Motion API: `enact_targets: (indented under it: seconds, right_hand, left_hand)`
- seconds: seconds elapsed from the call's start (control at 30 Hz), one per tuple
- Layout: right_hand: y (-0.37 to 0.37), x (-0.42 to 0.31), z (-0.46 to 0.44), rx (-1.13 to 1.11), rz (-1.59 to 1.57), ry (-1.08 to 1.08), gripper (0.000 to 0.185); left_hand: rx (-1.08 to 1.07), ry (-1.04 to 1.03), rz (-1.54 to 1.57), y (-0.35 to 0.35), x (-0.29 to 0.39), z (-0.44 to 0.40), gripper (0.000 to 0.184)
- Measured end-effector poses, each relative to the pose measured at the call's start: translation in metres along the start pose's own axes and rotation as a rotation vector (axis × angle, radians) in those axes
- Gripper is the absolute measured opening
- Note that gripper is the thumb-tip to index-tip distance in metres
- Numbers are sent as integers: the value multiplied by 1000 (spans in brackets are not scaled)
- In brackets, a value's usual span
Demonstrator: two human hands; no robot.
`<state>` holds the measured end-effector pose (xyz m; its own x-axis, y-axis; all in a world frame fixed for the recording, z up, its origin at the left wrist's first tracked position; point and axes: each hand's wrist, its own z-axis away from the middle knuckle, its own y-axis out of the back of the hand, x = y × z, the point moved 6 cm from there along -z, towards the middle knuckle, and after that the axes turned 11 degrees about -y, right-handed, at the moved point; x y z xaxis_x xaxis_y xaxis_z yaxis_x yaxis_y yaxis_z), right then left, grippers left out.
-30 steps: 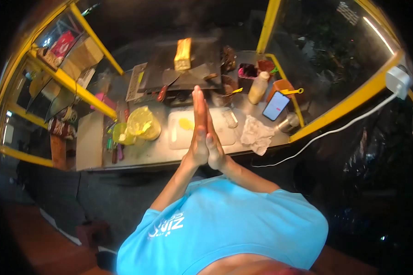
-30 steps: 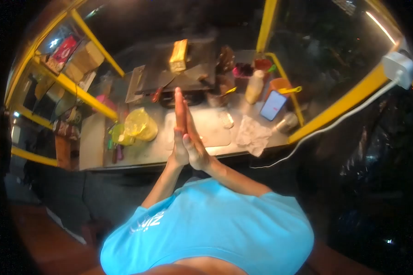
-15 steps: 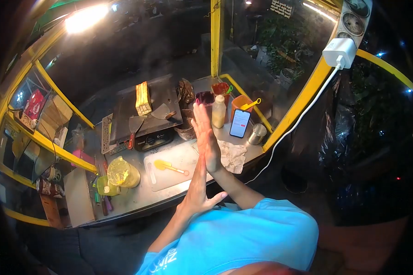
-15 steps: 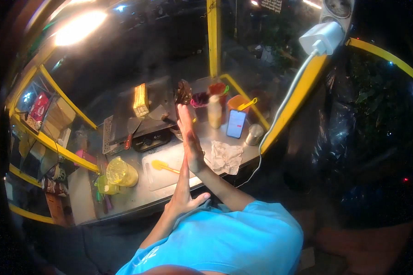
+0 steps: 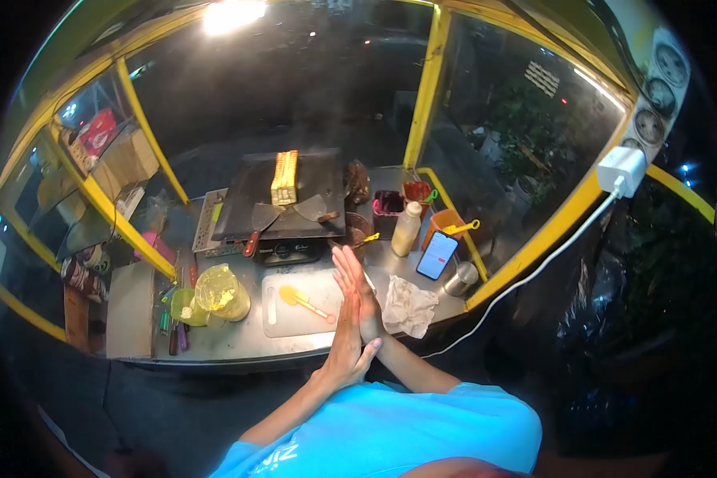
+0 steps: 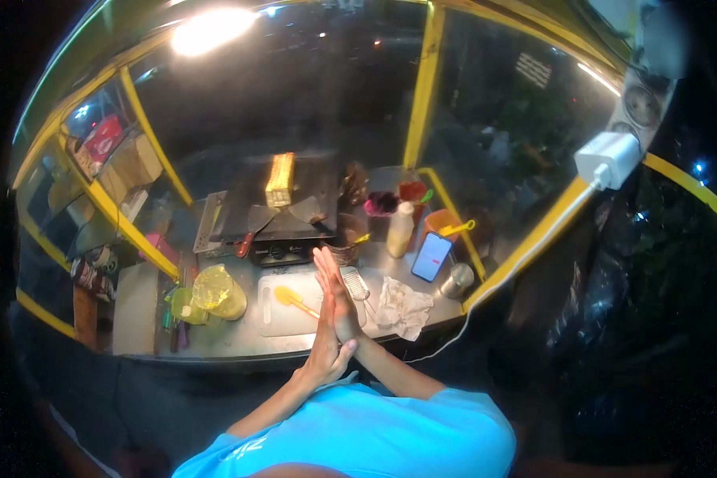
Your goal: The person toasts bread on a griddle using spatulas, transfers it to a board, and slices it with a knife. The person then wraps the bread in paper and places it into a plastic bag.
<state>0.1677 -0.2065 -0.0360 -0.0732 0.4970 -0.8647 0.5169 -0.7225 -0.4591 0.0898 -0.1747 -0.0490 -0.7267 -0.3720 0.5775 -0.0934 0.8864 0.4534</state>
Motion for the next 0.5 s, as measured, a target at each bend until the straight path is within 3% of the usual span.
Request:
enact_targets:
  seconds: [0.17, 0.23, 0.27, 0.3, 0.33, 0.4, 0.5]
  right_hand:
    - [-7, 30, 19, 21, -258, -204, 74]
    - [-14, 48, 20, -227, -324, -579, 66]
    - [-7, 53, 24, -71, -323, -634, 40]
    - [0, 63, 24, -74, -325, -640, 40]
    - [10, 78, 23, -63, -448, -660, 31]
    - [12, 78, 25, -51, -573, -693, 15]
    - [20, 82, 29, -51, -617, -677, 18]
  left_hand:
    - [-17, 105, -173, 8, -8, 8, 96]
    - [-47, 141, -305, 8, -13, 10, 104]
    - [-68, 170, -316, 4, -16, 12, 102]
    - [-89, 197, -326, -1, -19, 14, 100]
    - [-51, 252, -112, -8, -22, 14, 96]
    - [-77, 277, -151, -17, -26, 18, 95]
    - [-175, 296, -236, -24, -28, 17, 93]
